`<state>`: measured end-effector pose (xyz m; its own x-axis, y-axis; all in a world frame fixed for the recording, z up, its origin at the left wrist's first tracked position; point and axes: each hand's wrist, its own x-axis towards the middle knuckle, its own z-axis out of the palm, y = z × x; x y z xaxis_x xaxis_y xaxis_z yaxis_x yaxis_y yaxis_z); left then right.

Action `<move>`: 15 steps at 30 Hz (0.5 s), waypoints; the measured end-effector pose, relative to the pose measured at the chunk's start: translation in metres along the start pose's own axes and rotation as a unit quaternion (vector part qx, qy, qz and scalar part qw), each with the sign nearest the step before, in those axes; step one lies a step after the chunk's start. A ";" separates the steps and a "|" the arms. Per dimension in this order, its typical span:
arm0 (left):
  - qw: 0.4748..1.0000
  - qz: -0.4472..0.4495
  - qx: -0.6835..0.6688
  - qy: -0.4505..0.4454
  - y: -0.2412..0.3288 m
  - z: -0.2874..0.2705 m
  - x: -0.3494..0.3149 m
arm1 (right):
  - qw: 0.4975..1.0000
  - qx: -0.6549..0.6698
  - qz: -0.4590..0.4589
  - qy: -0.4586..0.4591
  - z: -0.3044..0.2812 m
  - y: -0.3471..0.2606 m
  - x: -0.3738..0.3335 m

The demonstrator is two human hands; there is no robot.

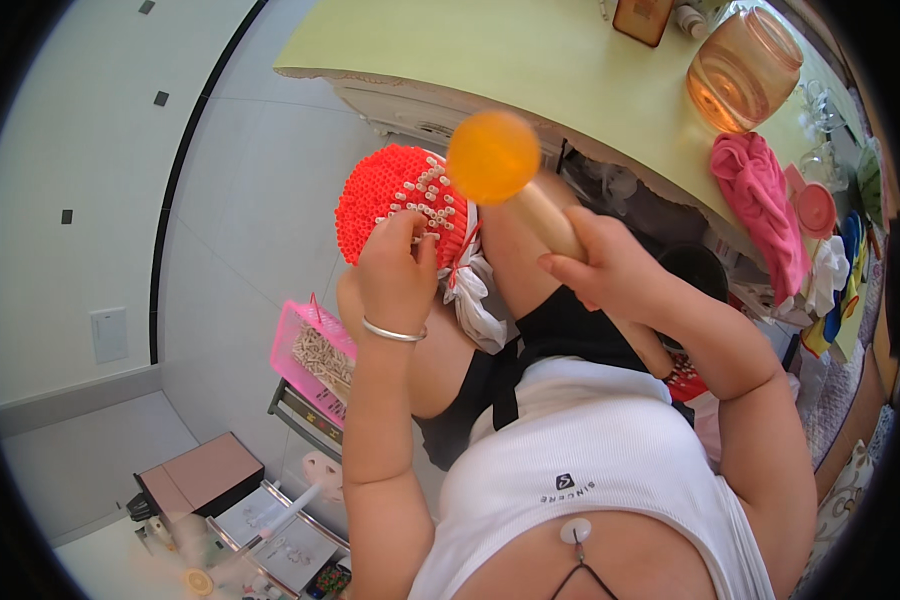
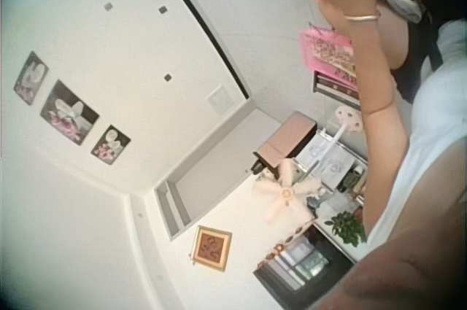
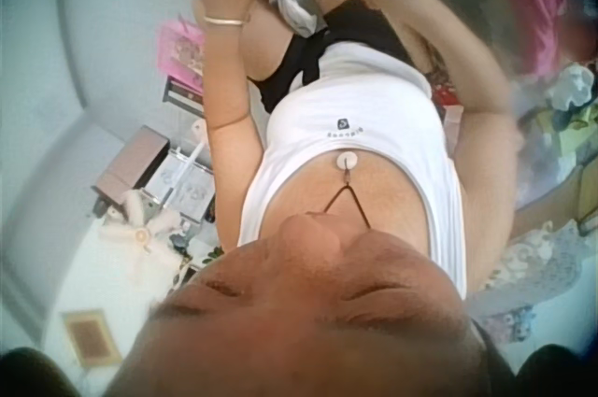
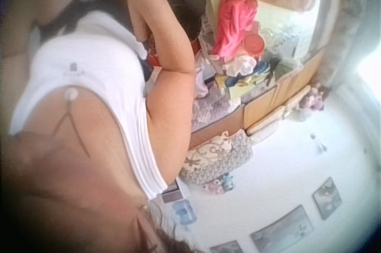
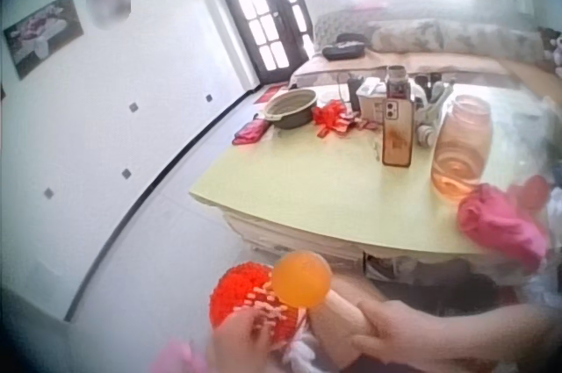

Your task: The person picks up small white beads from a pink tray and uses a rubber mallet to press them into a red textured ball held on their lap.

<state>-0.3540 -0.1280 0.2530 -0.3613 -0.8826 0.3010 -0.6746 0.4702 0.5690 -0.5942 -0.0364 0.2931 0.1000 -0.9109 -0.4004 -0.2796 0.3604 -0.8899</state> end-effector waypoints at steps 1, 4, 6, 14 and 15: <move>1.000 -0.003 0.016 -0.005 0.005 0.001 0.003 | 0.999 0.029 0.015 0.013 -0.004 0.000 -0.003; 0.999 0.009 0.037 -0.001 0.006 0.007 0.006 | 0.999 0.044 0.017 0.016 -0.011 0.004 -0.010; 0.999 0.012 0.035 0.008 0.005 0.007 0.007 | 0.999 0.051 0.015 0.012 -0.011 0.010 -0.011; 0.999 -0.043 -0.023 0.017 0.003 0.010 0.004 | 0.997 0.064 0.033 -0.005 -0.009 0.023 -0.009; 0.998 -0.044 -0.029 0.017 0.003 0.011 0.004 | 0.997 0.066 0.033 -0.007 -0.008 0.024 -0.008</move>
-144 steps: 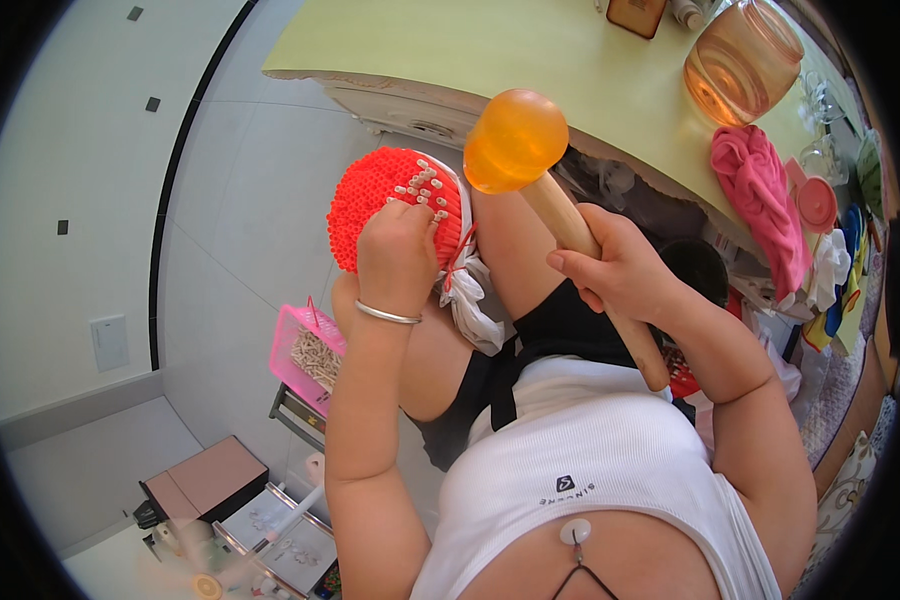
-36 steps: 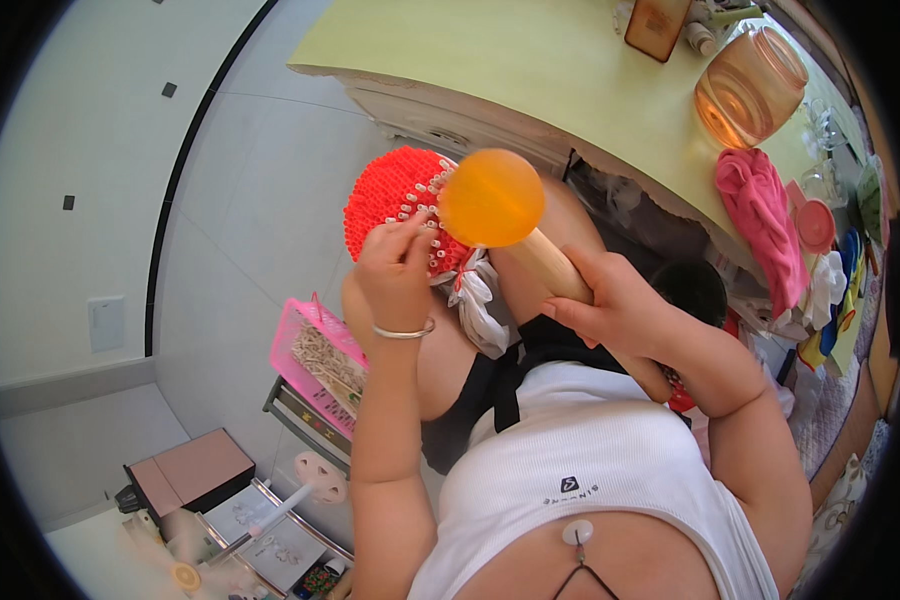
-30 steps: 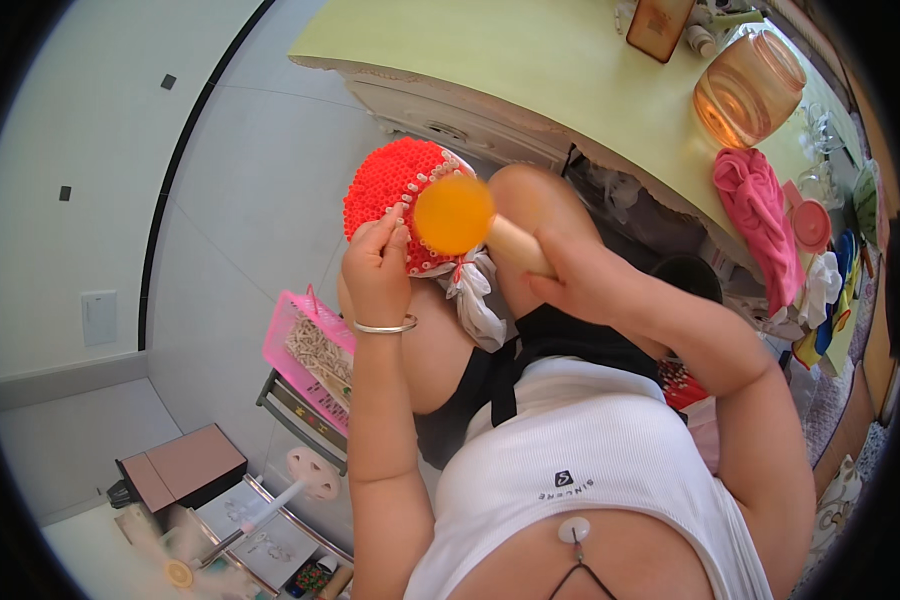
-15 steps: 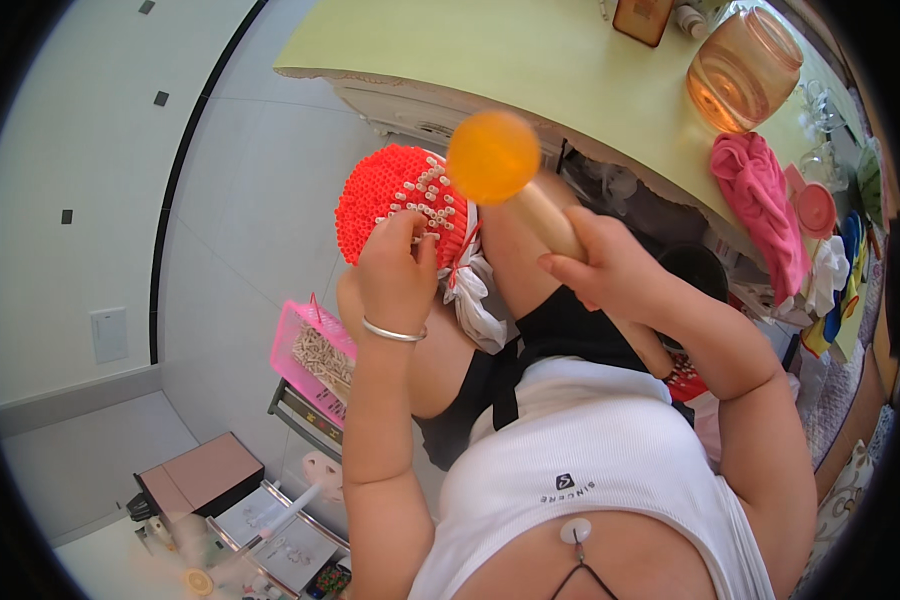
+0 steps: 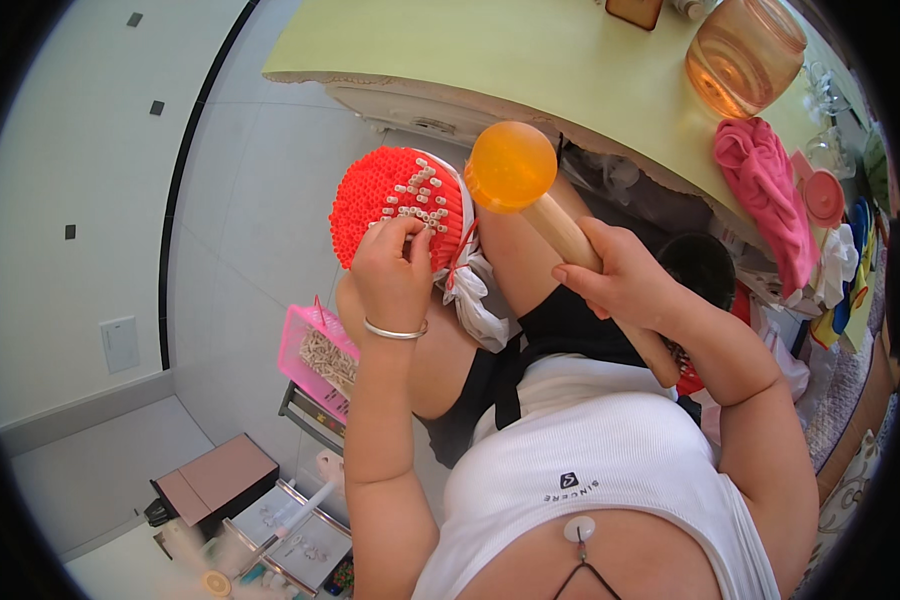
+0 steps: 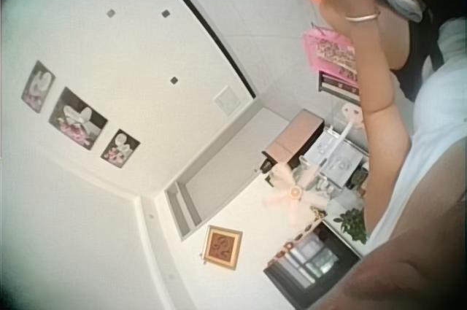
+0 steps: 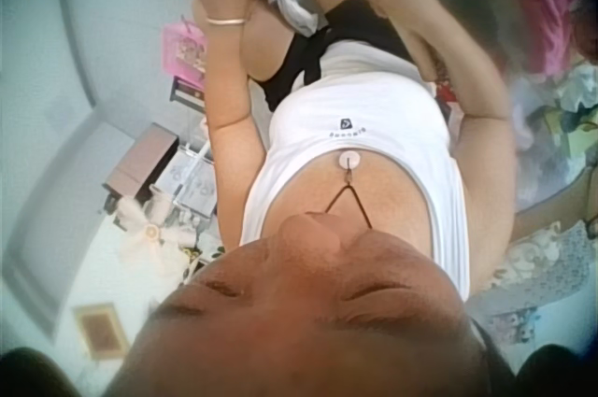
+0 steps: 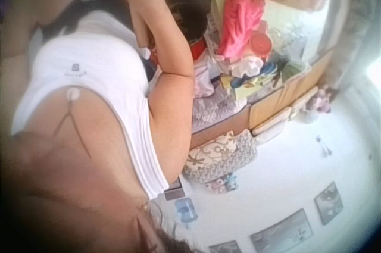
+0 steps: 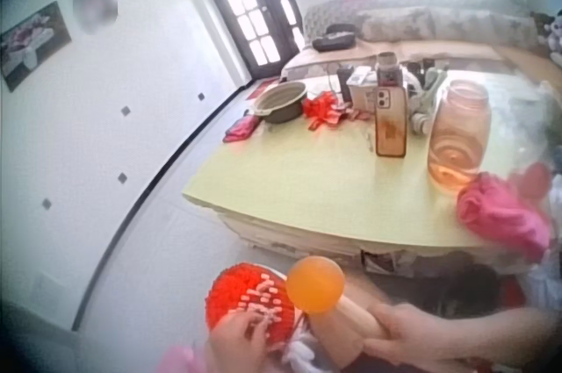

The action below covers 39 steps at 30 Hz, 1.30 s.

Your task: The person picks up small white beads from a pink tray and uses a rubber mallet to press them into a red textured ball held on their lap.

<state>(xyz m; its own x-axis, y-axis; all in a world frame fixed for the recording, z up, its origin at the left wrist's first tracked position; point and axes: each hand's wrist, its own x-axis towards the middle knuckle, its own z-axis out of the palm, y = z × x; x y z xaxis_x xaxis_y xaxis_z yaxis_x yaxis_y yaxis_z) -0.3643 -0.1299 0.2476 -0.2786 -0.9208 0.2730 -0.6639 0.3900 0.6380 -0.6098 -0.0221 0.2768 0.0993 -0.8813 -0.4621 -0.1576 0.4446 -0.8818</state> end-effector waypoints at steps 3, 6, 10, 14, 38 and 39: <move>1.000 0.006 -0.001 0.001 -0.001 0.001 0.000 | 1.000 0.006 0.003 -0.005 0.003 0.001 0.001; 0.999 0.045 0.030 -0.004 0.001 0.001 0.002 | 1.000 0.004 0.006 -0.010 0.005 0.001 0.002; 0.984 0.141 0.104 -0.036 -0.001 0.000 0.008 | 1.000 -0.007 0.007 -0.019 0.008 0.001 0.004; 0.941 0.168 0.238 -0.171 0.006 -0.006 0.024 | 1.000 -0.017 0.002 -0.023 0.012 -0.005 0.001; 0.978 -0.144 -0.151 0.010 -0.016 -0.043 -0.006 | 0.931 -0.266 -0.247 0.048 0.039 0.000 0.033; 0.990 -0.094 -0.108 0.006 -0.018 -0.043 -0.007 | 0.969 -0.190 -0.157 0.016 0.034 -0.020 0.023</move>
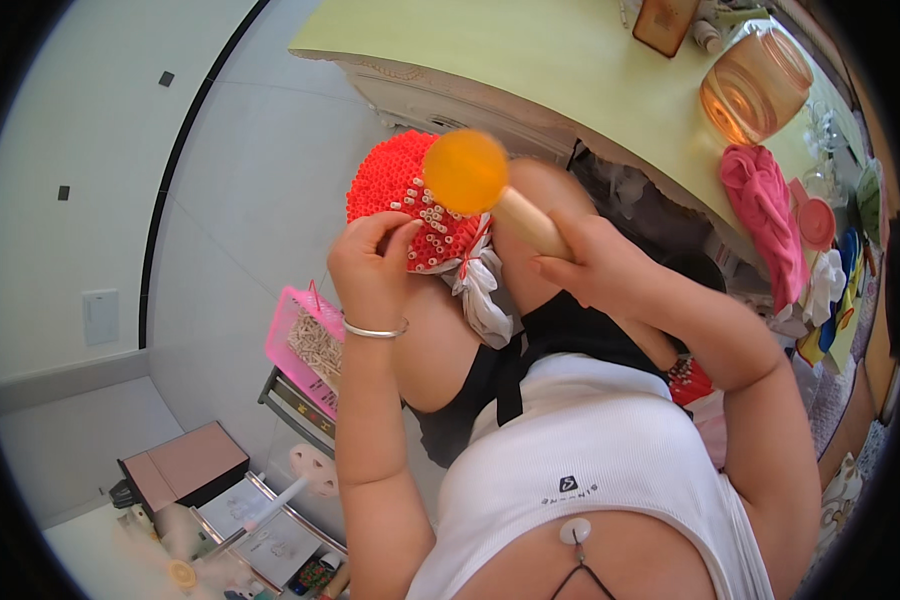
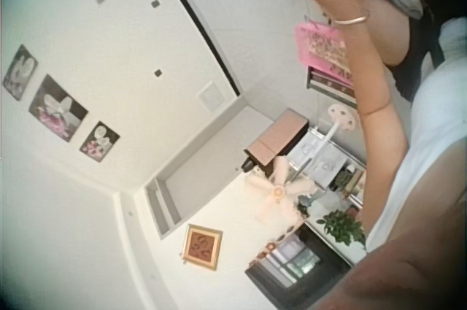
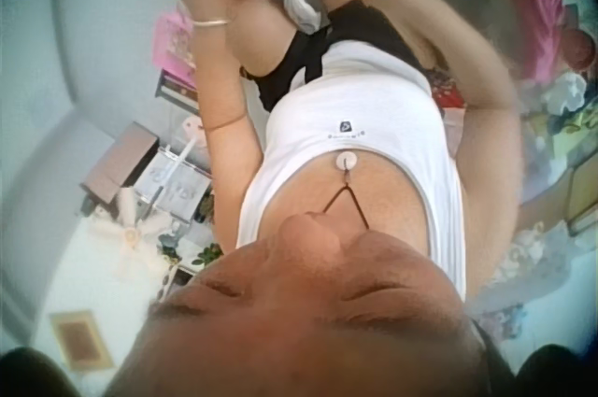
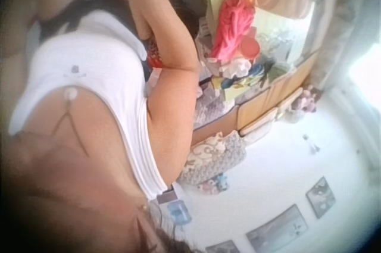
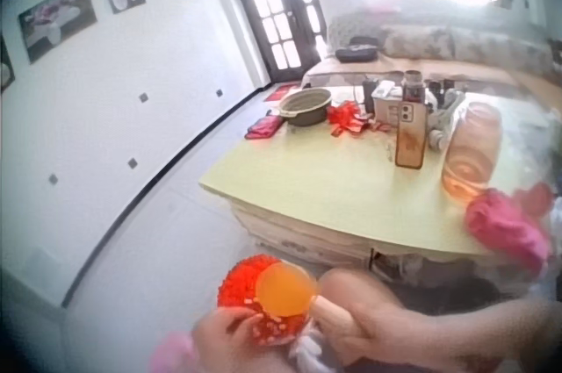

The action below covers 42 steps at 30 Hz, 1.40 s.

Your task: The person picks up small white beads from a pink tray and uses a rubber mallet to press them into a red textured ball held on their lap.

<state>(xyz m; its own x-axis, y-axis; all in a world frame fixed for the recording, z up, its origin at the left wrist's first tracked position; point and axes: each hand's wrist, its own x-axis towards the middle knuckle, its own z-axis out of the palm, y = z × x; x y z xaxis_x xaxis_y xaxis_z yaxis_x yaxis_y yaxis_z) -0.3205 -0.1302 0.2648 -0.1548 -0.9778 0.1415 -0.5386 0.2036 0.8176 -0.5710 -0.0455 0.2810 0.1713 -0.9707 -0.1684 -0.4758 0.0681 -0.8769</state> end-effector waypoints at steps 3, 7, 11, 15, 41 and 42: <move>0.985 0.145 0.096 -0.011 -0.007 0.012 0.002 | 0.982 0.152 0.111 -0.018 -0.012 -0.013 -0.010; 0.969 0.176 0.166 -0.042 0.003 0.027 0.009 | 0.968 0.208 0.142 -0.008 -0.019 -0.005 -0.018; 0.954 0.193 0.218 -0.067 0.006 0.031 0.015 | 0.964 0.219 0.151 -0.004 -0.020 0.005 -0.022; 0.943 0.204 0.250 -0.080 0.005 0.036 0.021 | 0.960 0.232 0.157 -0.002 -0.016 0.015 -0.022; 0.978 -0.160 -0.095 0.095 -0.032 -0.056 -0.002 | 0.997 0.028 -0.062 -0.029 0.006 -0.026 -0.014; 0.971 -0.178 -0.078 0.140 -0.047 -0.065 -0.006 | 0.998 -0.035 -0.020 -0.051 0.012 -0.011 -0.005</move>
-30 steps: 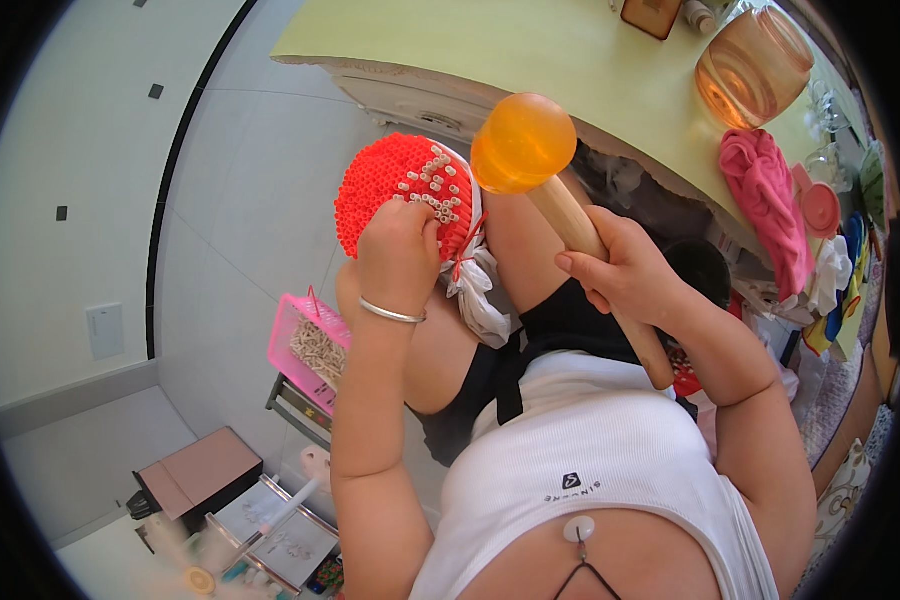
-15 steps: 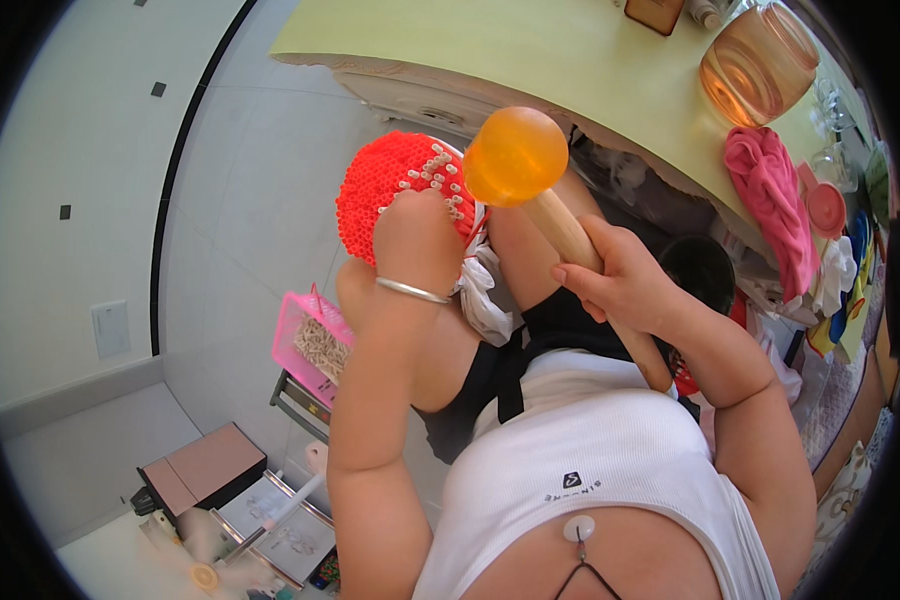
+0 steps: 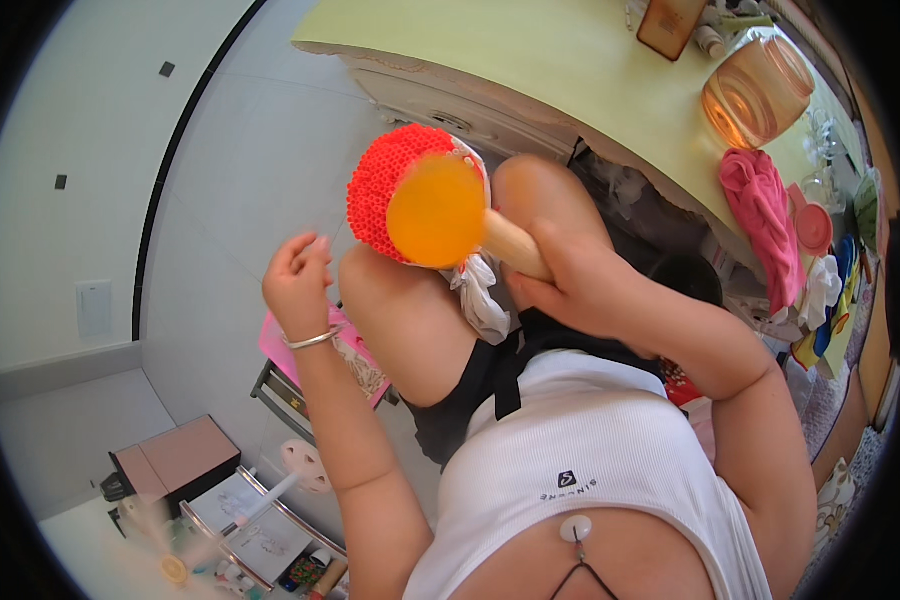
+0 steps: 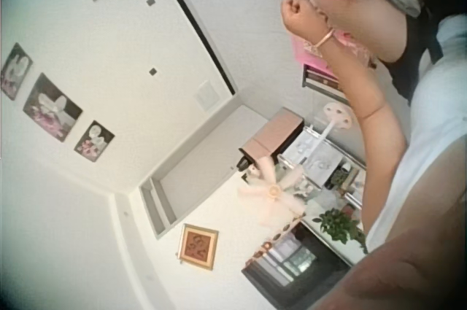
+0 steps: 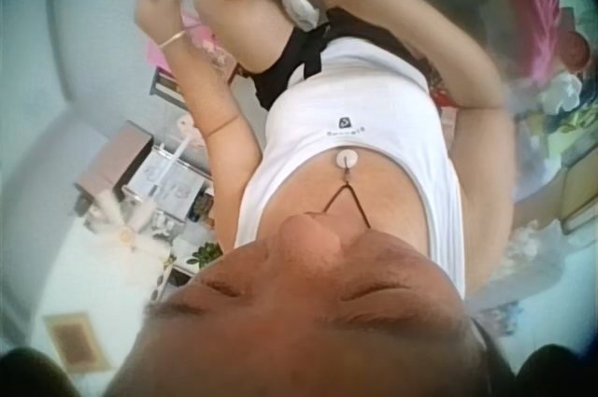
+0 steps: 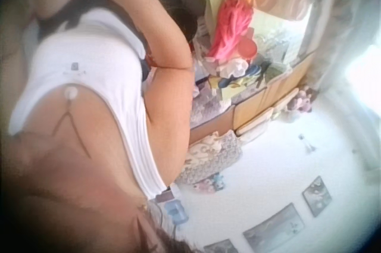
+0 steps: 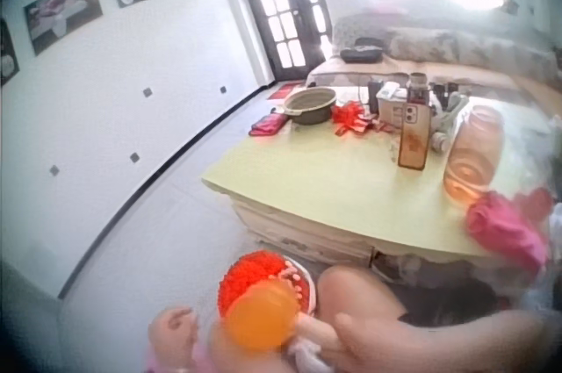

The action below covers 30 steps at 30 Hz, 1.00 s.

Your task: The person picks up small white beads from a pink tray and uses a rubber mallet to press them into a red textured ball held on their lap.

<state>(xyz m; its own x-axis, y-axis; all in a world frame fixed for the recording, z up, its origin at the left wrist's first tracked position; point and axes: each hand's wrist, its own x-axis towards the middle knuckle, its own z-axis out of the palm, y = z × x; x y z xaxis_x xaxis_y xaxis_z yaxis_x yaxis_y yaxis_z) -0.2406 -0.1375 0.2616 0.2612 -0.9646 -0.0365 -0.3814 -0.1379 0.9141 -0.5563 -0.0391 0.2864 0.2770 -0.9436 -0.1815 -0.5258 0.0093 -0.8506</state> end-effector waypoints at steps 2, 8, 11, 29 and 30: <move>0.989 0.021 0.125 0.078 -0.058 -0.039 0.013 | 0.996 -0.032 0.076 -0.031 -0.003 -0.001 0.011; 0.876 -0.122 0.463 -0.054 -0.285 -0.133 -0.019 | 0.979 0.159 0.125 0.023 -0.018 -0.014 -0.003; 0.852 -0.195 0.454 -0.173 -0.327 -0.110 -0.046 | 0.965 0.205 0.143 0.076 -0.016 0.007 -0.012; 0.888 -0.114 0.438 0.079 -0.300 -0.075 -0.033 | 0.939 0.237 0.231 0.089 0.017 0.079 -0.006; 0.886 -0.144 0.439 0.052 -0.293 -0.067 -0.030 | 0.940 0.233 0.232 0.090 0.016 0.081 -0.007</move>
<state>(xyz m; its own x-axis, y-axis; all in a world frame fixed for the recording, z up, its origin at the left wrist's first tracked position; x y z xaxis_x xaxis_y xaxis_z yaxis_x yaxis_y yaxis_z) -0.0767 -0.0530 0.0218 0.5223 -0.8416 -0.1372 -0.8160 -0.5400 0.2062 -0.5881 -0.0263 0.2105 -0.0580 -0.8421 -0.5362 -0.1364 0.5388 -0.8313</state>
